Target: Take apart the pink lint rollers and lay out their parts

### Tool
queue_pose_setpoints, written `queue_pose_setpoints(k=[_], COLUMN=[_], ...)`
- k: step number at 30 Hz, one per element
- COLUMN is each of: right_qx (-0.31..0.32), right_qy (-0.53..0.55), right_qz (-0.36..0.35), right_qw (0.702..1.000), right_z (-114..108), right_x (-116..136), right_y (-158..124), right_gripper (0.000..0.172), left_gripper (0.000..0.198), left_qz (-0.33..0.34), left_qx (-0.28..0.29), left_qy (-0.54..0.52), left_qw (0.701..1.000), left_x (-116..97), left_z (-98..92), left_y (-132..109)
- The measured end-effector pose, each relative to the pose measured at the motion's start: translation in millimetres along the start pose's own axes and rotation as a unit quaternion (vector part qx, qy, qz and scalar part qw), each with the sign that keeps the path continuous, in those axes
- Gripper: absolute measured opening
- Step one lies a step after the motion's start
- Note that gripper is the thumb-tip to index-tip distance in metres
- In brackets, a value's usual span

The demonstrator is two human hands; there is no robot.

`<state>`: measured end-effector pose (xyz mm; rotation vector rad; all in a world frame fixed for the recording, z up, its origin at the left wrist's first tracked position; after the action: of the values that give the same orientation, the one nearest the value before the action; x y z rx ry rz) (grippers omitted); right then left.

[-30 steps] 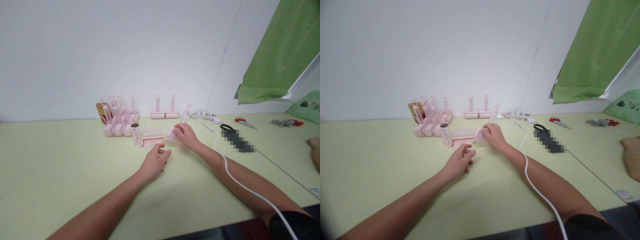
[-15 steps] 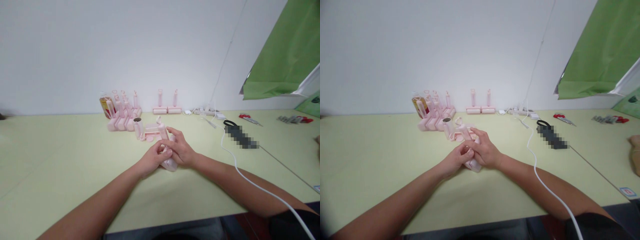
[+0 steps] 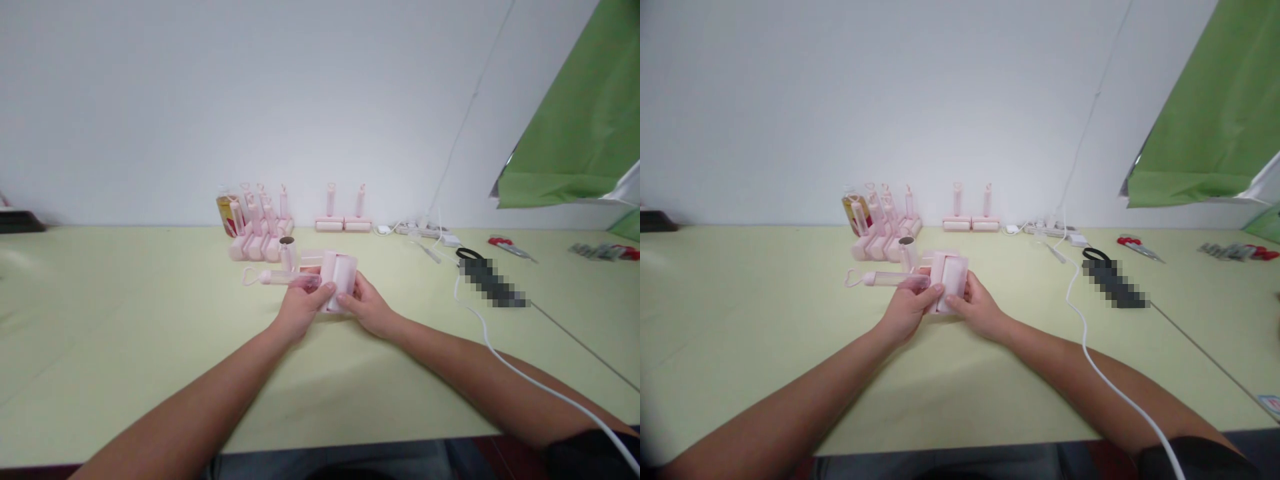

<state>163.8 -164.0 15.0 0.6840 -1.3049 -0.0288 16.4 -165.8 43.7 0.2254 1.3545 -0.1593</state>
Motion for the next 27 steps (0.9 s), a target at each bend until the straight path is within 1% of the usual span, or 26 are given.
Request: queue_pose_setpoints(k=[2, 5, 7, 9, 10, 12, 13, 15, 16, 18, 20, 22, 24, 27], right_qx=[-0.011, -0.03, -0.05, -0.081, -0.096, -0.125, -0.117, -0.075, -0.061, -0.027, -0.001, 0.007, 0.0, -0.015], right_qy=[0.001, -0.045, -0.107, -0.207, -0.273, -0.426, -0.489, -0.568, -0.594, -0.625, -0.641, -0.646, -0.642, -0.629], right_qz=[-0.021, -0.06, -0.088, -0.105, -0.102, -0.102, -0.097, -0.08, -0.071, -0.055, -0.042, -0.033, -0.027, -0.022], right_qw=[1.0, 0.997, 0.989, 0.969, 0.952, 0.89, 0.859, 0.816, 0.799, 0.778, 0.767, 0.763, 0.766, 0.777], right_z=[1.9, -7.3, -24.2, -49.8, -64.7, -95.0, -107.9, -127.6, -134.6, -142.4, -144.7, -145.2, -145.5, -145.7], right_x=[1.9, 7.3, 9.1, 7.2, 4.7, -1.1, -5.1, -14.4, -18.4, -25.5, -31.0, -35.5, -39.6, -45.8], right_y=[2.4, 8.6, 13.6, 18.3, 20.3, 23.4, 24.9, 27.8, 28.8, 30.1, 30.4, 30.2, 30.2, 32.9], right_gripper=[0.065, 0.064, 0.065, 0.066, 0.068, 0.068, 0.065, 0.061, 0.06, 0.058, 0.055, 0.053, 0.054, 0.057], left_gripper=[0.039, 0.04, 0.043, 0.045, 0.046, 0.05, 0.052, 0.054, 0.055, 0.055, 0.052, 0.048, 0.044, 0.041], left_qz=[0.008, 0.03, 0.041, 0.048, 0.052, 0.056, 0.056, 0.054, 0.052, 0.05, 0.051, 0.055, 0.055, 0.028], left_qx=[-0.026, -0.073, -0.119, -0.157, -0.169, -0.18, -0.185, -0.192, -0.192, -0.185, -0.183, -0.191, -0.195, -0.16], left_qy=[0.018, -0.009, -0.05, -0.083, -0.096, -0.113, -0.118, -0.122, -0.122, -0.114, -0.092, -0.055, -0.003, 0.074], left_qw=[0.999, 0.997, 0.991, 0.983, 0.98, 0.976, 0.974, 0.972, 0.972, 0.975, 0.978, 0.979, 0.979, 0.984], left_x=[-0.1, -1.3, -3.4, -6.9, -8.8, -12.2, -13.2, -13.8, -13.5, -12.4, -11.6, -11.3, -10.4, -3.9], left_z=[-1.2, -4.4, -10.0, -17.2, -20.7, -27.0, -29.6, -33.0, -33.8, -33.8, -33.3, -32.9, -31.6, -25.3], left_y=[0.2, 1.5, 4.1, 7.8, 9.8, 13.4, 14.7, 16.1, 16.3, 16.2, 15.6, 14.9, 14.1, 12.0])
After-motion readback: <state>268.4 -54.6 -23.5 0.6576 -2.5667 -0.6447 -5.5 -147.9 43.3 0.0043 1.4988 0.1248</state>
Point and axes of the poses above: each hand's wrist, its own y-axis towards the middle knuckle, its own z-axis out of the palm, x = y × z, the point moved 3 cm from there along y, towards the middle knuckle, and after that the axes turned 9 degrees about -z, right-handed, at the moved point
